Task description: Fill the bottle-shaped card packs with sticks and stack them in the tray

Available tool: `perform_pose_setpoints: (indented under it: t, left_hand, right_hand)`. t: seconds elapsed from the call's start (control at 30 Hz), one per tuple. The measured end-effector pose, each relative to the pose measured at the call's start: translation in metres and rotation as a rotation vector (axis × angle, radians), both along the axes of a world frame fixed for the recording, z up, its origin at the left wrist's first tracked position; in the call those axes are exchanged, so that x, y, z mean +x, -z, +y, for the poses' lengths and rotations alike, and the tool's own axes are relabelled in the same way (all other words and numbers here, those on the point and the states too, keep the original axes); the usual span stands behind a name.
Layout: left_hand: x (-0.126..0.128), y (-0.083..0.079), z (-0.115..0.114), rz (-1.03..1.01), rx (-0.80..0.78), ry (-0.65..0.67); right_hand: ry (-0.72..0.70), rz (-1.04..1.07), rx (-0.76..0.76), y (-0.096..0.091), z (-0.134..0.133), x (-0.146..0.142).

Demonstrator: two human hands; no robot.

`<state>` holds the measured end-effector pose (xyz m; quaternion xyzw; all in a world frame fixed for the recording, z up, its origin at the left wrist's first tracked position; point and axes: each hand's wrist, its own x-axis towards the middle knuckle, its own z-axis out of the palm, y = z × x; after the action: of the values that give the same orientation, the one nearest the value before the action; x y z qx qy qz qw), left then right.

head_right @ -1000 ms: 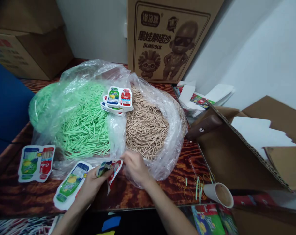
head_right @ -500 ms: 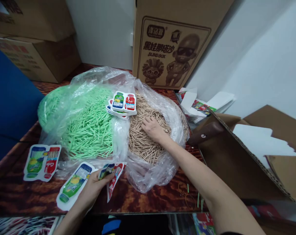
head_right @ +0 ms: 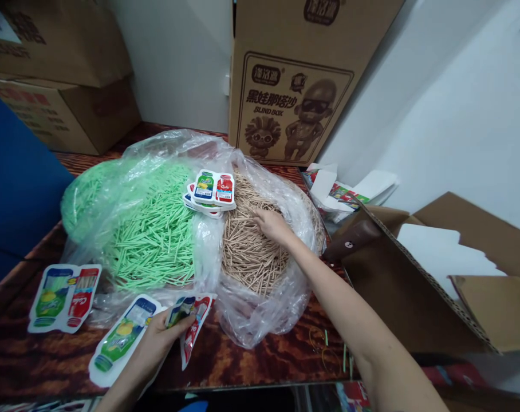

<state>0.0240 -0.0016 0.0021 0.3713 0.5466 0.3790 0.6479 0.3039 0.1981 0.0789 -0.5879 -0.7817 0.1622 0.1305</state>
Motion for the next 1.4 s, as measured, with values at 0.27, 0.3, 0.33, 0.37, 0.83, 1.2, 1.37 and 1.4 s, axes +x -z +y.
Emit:
perform_pose_setpoints:
  t: [0.27, 0.3, 0.33, 0.37, 0.83, 1.2, 1.37, 1.4]
  left_hand:
    - [-0.004, -0.008, 0.011, -0.095, -0.003, -0.062]
    - [-0.005, -0.011, 0.014, -0.103, -0.001, -0.074]
    - [-0.005, -0.014, 0.018, -0.112, 0.003, -0.091]
    - [-0.004, -0.017, 0.022, -0.124, 0.009, -0.109]
    - [0.047, -0.028, 0.071, -0.480, 0.158, -0.116]
    - [0.017, -0.012, 0.046, -0.341, 0.141, -0.202]
    - [0.008, -0.013, 0.041, -0.215, 0.171, -0.144]
    - [0.007, -0.013, 0.040, -0.199, 0.167, -0.135]
  right_hand:
    - [0.082, 0.405, -0.220, -0.003, -0.006, 0.010]
    - [0.095, 0.456, -0.252, -0.004, -0.008, 0.011]
    - [0.108, 0.505, -0.287, -0.004, -0.010, 0.013]
    - [0.120, 0.552, -0.319, -0.004, -0.011, 0.014]
    - [-0.010, 1.228, -1.212, 0.053, -0.131, -0.064]
    - [-0.061, 1.319, -1.432, 0.082, -0.161, -0.105]
    - [-0.035, 1.327, -1.465, 0.081, -0.170, -0.111]
    - [-0.031, 1.333, -1.477, 0.082, -0.172, -0.112]
